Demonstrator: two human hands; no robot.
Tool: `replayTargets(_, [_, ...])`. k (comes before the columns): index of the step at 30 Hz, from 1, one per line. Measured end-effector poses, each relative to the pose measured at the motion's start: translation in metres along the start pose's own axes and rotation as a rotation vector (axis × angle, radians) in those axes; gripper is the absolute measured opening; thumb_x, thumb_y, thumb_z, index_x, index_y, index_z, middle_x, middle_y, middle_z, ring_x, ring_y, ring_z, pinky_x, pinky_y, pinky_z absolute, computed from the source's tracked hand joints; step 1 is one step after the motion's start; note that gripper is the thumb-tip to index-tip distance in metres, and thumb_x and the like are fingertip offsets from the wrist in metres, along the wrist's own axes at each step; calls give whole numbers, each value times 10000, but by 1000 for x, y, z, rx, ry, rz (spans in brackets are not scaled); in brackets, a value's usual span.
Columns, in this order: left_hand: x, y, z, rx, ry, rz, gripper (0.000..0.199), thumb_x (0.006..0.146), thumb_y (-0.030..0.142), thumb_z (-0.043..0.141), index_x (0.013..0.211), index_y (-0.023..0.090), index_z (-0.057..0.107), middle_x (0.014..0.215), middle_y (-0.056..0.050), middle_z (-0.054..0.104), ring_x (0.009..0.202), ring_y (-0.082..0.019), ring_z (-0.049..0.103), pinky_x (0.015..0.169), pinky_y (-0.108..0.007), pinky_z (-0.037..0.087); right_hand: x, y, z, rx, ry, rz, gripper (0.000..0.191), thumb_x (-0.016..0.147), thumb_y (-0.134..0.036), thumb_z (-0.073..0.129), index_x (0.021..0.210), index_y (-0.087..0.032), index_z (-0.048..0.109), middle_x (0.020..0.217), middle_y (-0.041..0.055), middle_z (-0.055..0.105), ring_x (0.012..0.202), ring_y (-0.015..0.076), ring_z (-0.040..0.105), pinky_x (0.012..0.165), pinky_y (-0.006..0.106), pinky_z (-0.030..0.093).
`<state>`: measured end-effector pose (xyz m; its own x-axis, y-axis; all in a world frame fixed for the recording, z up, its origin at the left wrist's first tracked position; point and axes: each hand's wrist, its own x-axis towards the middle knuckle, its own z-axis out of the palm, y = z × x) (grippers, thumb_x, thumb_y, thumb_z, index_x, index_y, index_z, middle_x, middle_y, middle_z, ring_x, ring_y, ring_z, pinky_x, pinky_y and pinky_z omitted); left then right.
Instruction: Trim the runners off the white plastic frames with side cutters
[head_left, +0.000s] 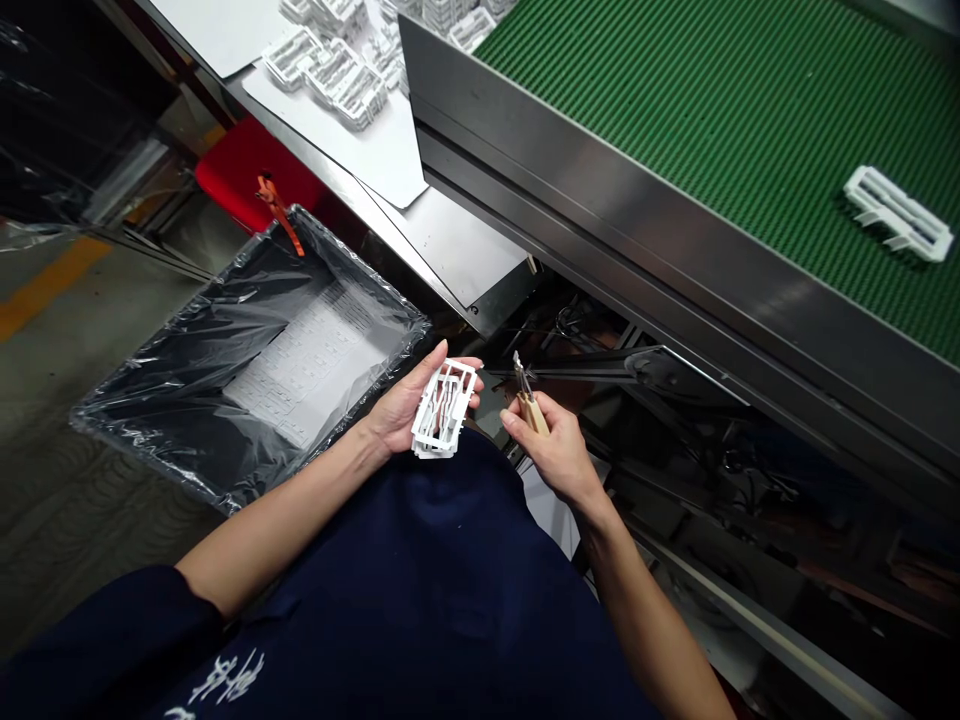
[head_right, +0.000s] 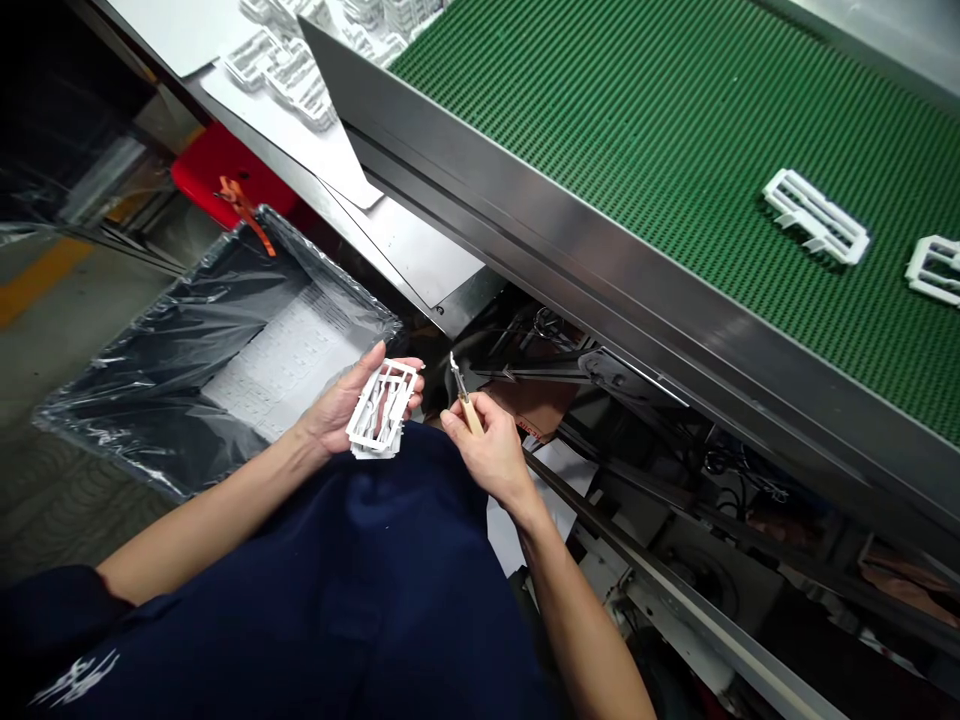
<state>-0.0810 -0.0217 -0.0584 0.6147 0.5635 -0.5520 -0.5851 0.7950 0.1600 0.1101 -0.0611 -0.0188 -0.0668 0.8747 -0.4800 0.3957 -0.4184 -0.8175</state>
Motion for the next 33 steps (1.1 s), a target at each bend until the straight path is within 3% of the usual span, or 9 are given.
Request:
replayTargets(10, [-1, -3, -2, -15, 39, 22, 388, 928, 408, 409, 1000, 104, 639, 790, -88, 684, 667, -193, 677, 552, -289, 577, -5, -1, 8, 88, -7, 60, 189, 763, -336, 631, 753, -179, 527, 627, -42, 487, 550, 85, 405, 522, 215, 335])
replayTargets(15, [-7, -3, 9, 15, 63, 162, 347, 920, 392, 439, 1014, 118, 630, 831, -76, 684, 704, -186, 673, 557, -282, 574, -13, -8, 20, 432, -149, 63, 175, 780, -297, 637, 827, -187, 508, 759, 5, 622, 581, 99, 513, 547, 227, 399])
replayTargets(18, [-14, -1, 20, 39, 59, 265, 328, 912, 388, 459, 1020, 130, 629, 872, -70, 684, 746, -186, 671, 579, -279, 575, -18, -13, 28, 636, -171, 33, 185, 784, -261, 648, 879, -194, 505, 793, 12, 639, 631, 105, 553, 585, 228, 417])
replayTargets(24, [-25, 7, 35, 62, 86, 373, 317, 901, 393, 476, 1009, 139, 633, 886, -51, 688, 758, -178, 675, 623, -278, 581, -23, -21, 37, 717, -91, 5, 189, 762, -212, 677, 887, -192, 537, 794, -5, 613, 686, 99, 569, 685, 241, 454])
replayTargets(33, [-25, 10, 34, 23, 130, 383, 280, 902, 372, 474, 994, 163, 635, 895, -39, 694, 772, -191, 682, 571, -271, 581, -26, -29, 51, 766, -16, 5, 201, 725, -229, 706, 850, -197, 552, 762, -33, 554, 687, 111, 597, 705, 265, 513])
